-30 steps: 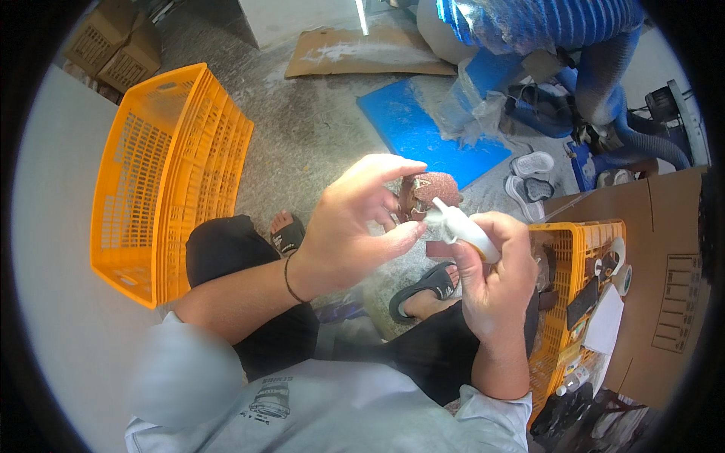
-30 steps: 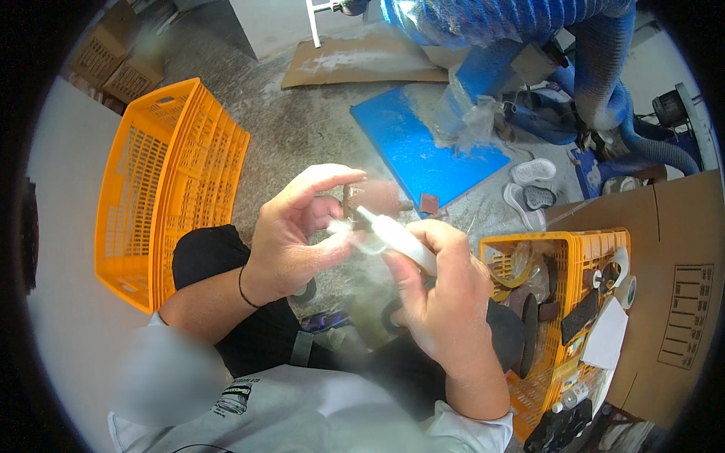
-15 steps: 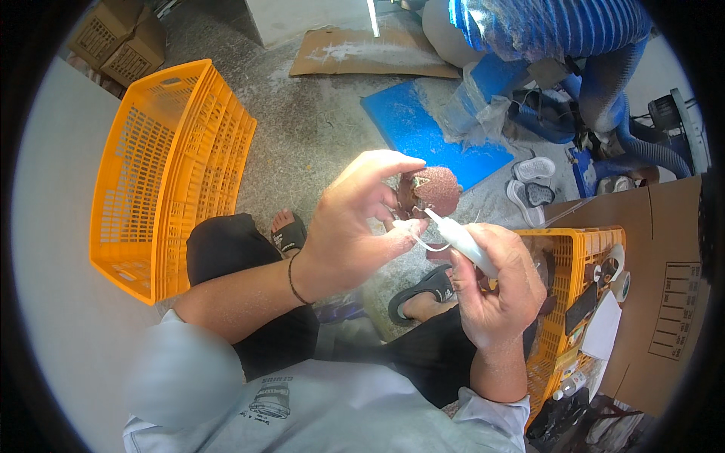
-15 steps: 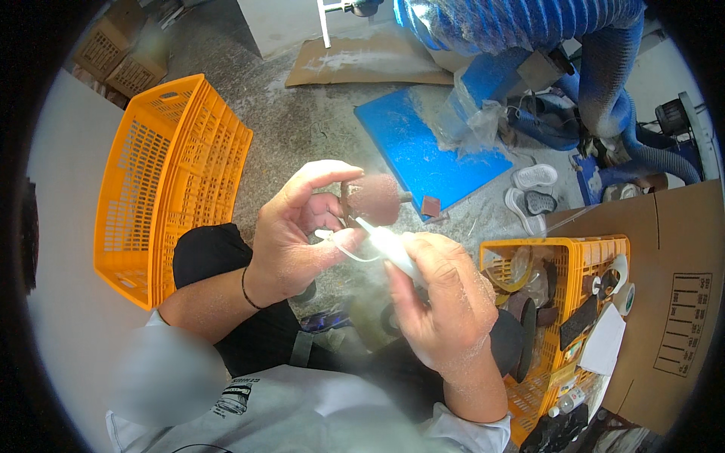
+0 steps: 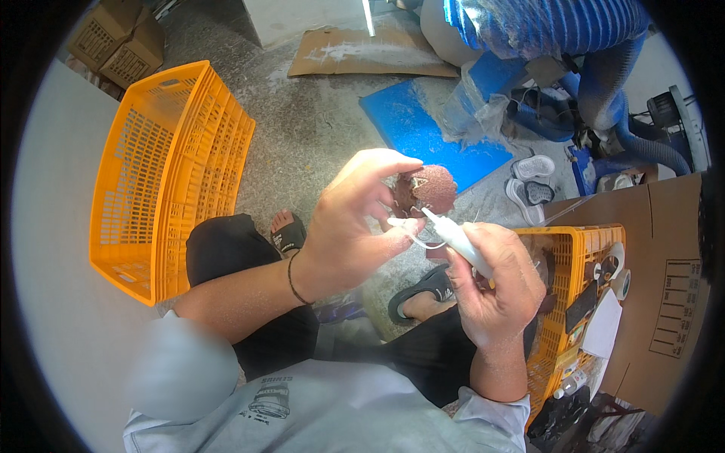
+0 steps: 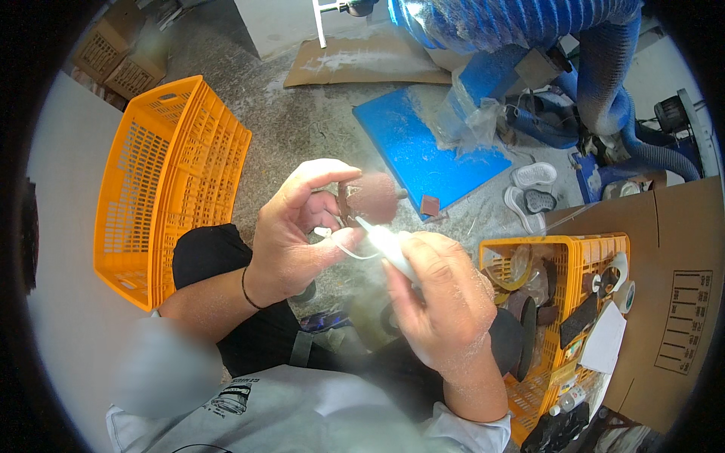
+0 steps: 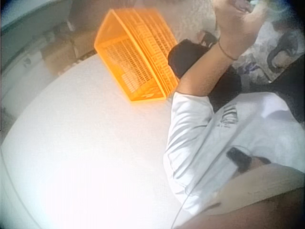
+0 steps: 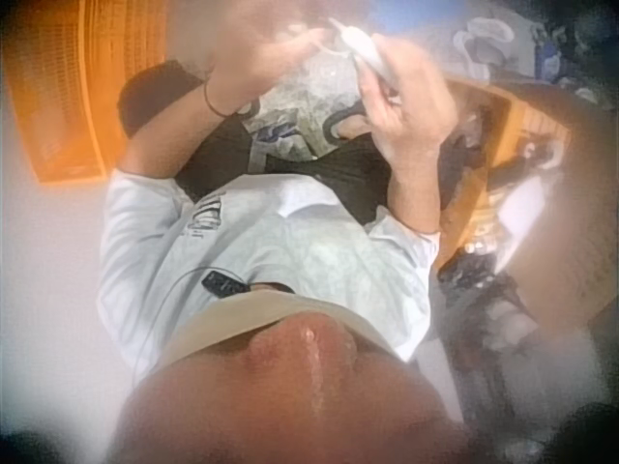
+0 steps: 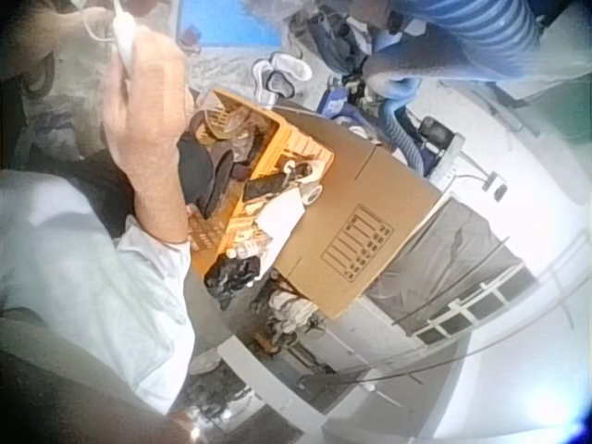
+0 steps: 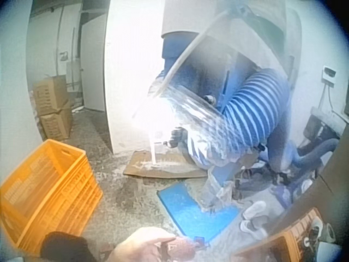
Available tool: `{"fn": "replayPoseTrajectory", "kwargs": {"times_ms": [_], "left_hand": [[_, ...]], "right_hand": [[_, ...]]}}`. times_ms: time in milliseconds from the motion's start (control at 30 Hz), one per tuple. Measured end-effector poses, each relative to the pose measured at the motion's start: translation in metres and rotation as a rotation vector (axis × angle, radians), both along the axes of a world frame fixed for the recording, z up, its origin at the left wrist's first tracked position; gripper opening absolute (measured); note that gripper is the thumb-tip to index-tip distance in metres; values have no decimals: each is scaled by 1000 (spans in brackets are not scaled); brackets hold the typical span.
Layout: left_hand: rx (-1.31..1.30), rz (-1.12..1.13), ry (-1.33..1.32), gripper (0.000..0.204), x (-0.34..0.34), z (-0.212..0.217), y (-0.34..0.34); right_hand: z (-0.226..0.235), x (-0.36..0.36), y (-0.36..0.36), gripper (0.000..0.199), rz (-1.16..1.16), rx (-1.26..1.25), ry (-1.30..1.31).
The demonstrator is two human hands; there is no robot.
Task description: The person applies glue from a small white bottle to the surface of a round, brown object held in the left hand. The person rotates the object to cover different areas with the glue.
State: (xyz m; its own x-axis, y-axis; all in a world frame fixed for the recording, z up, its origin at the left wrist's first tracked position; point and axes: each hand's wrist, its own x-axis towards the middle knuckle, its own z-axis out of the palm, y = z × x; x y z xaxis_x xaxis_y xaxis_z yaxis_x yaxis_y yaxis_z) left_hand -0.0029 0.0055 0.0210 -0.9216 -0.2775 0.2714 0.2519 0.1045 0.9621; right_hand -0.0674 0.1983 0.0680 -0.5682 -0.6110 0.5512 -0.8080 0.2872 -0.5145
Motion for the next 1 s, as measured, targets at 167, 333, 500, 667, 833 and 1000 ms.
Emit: {"fn": "replayPoseTrajectory", "kwargs": {"times_ms": [167,333,500,667,833,1000], "left_hand": [[-76,16,12,60,0,-3,-1],[-105,30,32,59,-1,-4,1],[-116,36,12,59,-1,-4,2],[-81,18,20,60,-2,-5,2],[-73,9,1,60,0,-4,1],[-25,-4,-12,58,1,0,2]], "right_hand": [[1,-1,-1,33,14,-3,29],[2,-1,-1,33,9,6,67],[3,-2,0,33,9,13,70],[3,-3,2,35,-13,23,46],[3,-4,4,32,-28,13,-53],[-2,-6,3,28,-58,-349,-888]]}}
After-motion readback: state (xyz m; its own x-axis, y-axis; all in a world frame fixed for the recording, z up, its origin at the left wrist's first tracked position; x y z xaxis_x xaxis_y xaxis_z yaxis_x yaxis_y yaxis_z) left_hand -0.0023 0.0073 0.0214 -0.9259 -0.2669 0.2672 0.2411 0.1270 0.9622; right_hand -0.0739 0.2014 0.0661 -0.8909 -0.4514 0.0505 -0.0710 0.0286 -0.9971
